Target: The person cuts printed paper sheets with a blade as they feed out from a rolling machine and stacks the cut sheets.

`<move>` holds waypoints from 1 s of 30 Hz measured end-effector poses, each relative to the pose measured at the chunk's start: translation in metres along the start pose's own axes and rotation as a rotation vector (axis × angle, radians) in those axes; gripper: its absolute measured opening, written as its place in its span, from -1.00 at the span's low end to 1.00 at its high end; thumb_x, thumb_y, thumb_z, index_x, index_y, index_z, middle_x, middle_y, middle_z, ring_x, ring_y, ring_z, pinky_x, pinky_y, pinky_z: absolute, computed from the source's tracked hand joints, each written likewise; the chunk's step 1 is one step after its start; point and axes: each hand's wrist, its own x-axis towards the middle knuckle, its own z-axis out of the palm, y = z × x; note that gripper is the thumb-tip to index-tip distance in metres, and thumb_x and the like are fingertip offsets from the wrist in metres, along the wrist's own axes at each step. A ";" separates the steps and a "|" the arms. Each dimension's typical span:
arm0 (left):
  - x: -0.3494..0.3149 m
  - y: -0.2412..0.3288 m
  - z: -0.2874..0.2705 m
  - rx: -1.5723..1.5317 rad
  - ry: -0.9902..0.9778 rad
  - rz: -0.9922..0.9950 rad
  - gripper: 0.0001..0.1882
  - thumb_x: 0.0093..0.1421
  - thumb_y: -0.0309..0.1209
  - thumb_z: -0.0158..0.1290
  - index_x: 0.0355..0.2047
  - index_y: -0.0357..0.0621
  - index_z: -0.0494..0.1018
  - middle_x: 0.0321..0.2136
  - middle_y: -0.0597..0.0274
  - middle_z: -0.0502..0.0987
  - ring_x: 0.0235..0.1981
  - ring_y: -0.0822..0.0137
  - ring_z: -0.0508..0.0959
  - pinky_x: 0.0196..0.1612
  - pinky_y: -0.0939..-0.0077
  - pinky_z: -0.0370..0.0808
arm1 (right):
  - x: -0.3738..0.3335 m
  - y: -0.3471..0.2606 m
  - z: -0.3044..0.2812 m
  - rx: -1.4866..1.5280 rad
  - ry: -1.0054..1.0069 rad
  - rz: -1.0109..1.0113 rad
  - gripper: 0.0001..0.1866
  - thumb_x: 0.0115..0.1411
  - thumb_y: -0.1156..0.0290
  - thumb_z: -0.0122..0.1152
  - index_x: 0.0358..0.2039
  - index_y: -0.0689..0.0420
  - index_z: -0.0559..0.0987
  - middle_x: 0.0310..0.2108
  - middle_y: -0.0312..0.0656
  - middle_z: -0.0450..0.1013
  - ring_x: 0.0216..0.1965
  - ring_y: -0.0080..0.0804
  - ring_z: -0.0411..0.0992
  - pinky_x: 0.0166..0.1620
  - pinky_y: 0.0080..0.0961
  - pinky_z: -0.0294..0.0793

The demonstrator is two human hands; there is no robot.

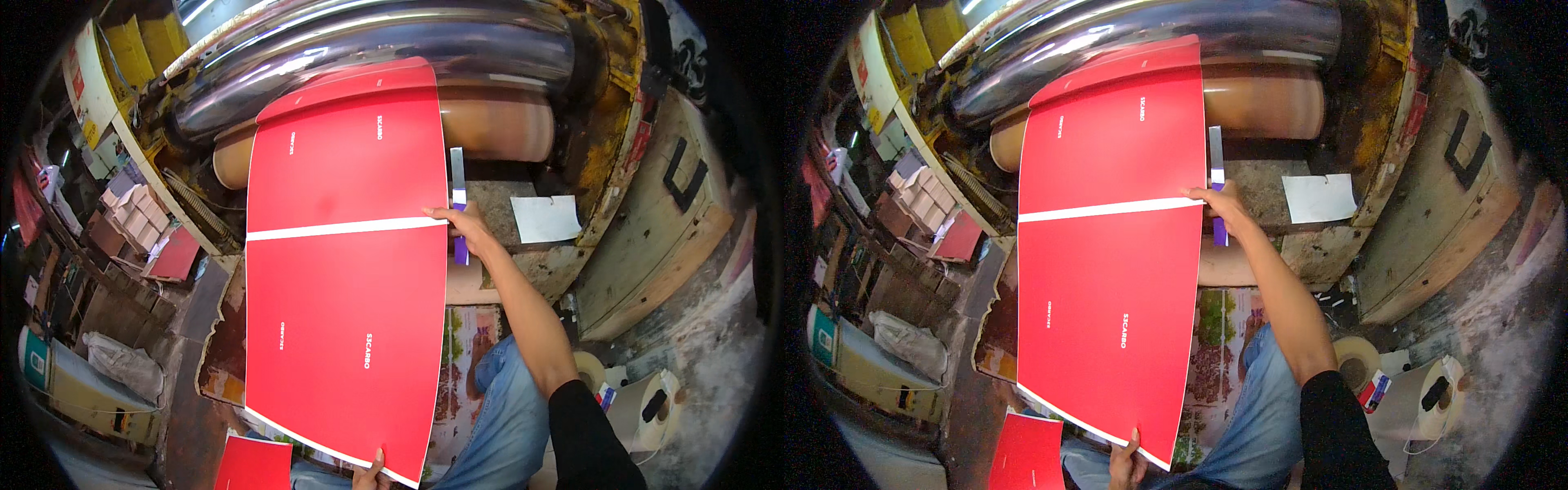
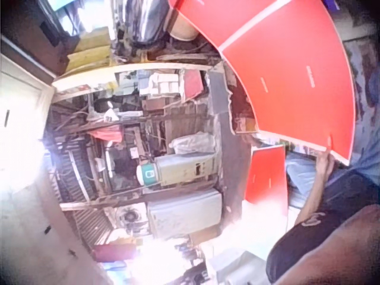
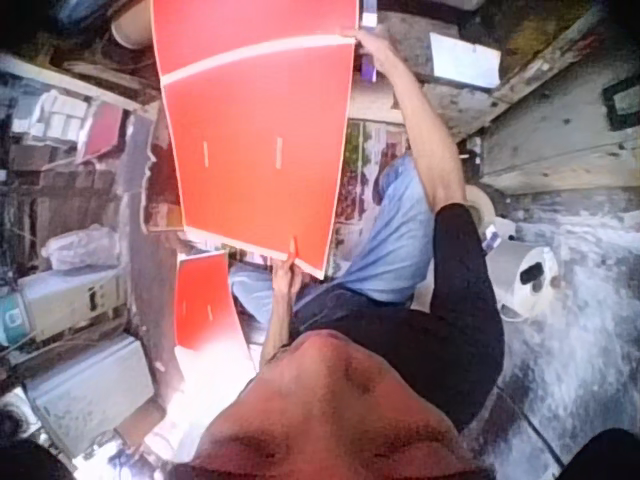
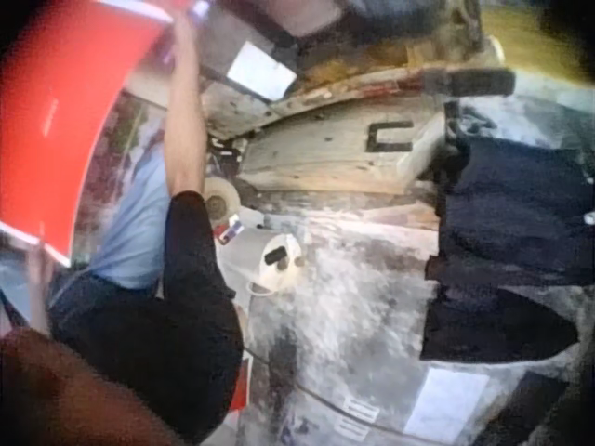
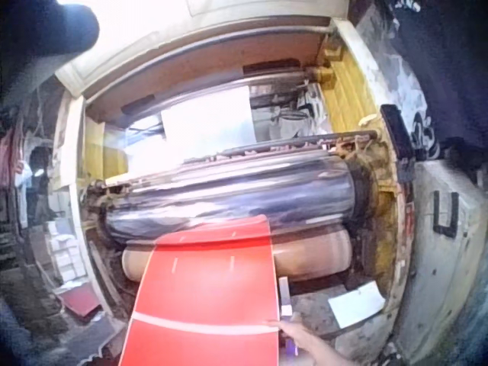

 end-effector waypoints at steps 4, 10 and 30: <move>-0.031 0.015 -0.094 0.009 0.172 -0.242 -0.24 0.19 -0.64 0.00 0.33 0.03 -0.05 0.26 0.14 0.17 0.27 0.16 0.22 0.29 0.14 0.24 | 0.006 0.020 -0.011 -0.205 -0.132 0.154 -0.50 -0.19 0.17 0.52 -0.34 0.24 0.54 -0.44 -0.18 0.55 -0.43 -0.55 0.52 -0.54 -0.61 0.32; -0.034 0.020 -0.142 0.312 0.295 -0.040 -0.42 0.19 -0.58 0.07 0.20 -0.18 0.15 0.07 0.08 0.37 0.05 0.21 0.45 0.05 0.26 0.51 | -0.014 -0.003 -0.003 -0.275 -0.349 0.116 -0.60 0.00 0.21 0.42 -0.33 0.28 0.53 -0.45 -0.08 0.58 -0.50 -0.51 0.58 -0.63 -0.66 0.21; 0.190 -0.101 -0.064 1.926 0.546 -0.191 0.54 -0.31 0.18 0.39 0.30 -0.36 -0.46 0.31 -0.35 -0.46 0.22 -0.69 -0.39 0.17 -0.54 -0.03 | -0.098 -0.018 -0.020 -0.501 -0.734 0.146 -0.70 0.04 0.16 0.40 -0.47 0.17 0.64 -0.61 -0.31 0.54 -0.56 -0.64 0.52 -0.51 -0.68 0.34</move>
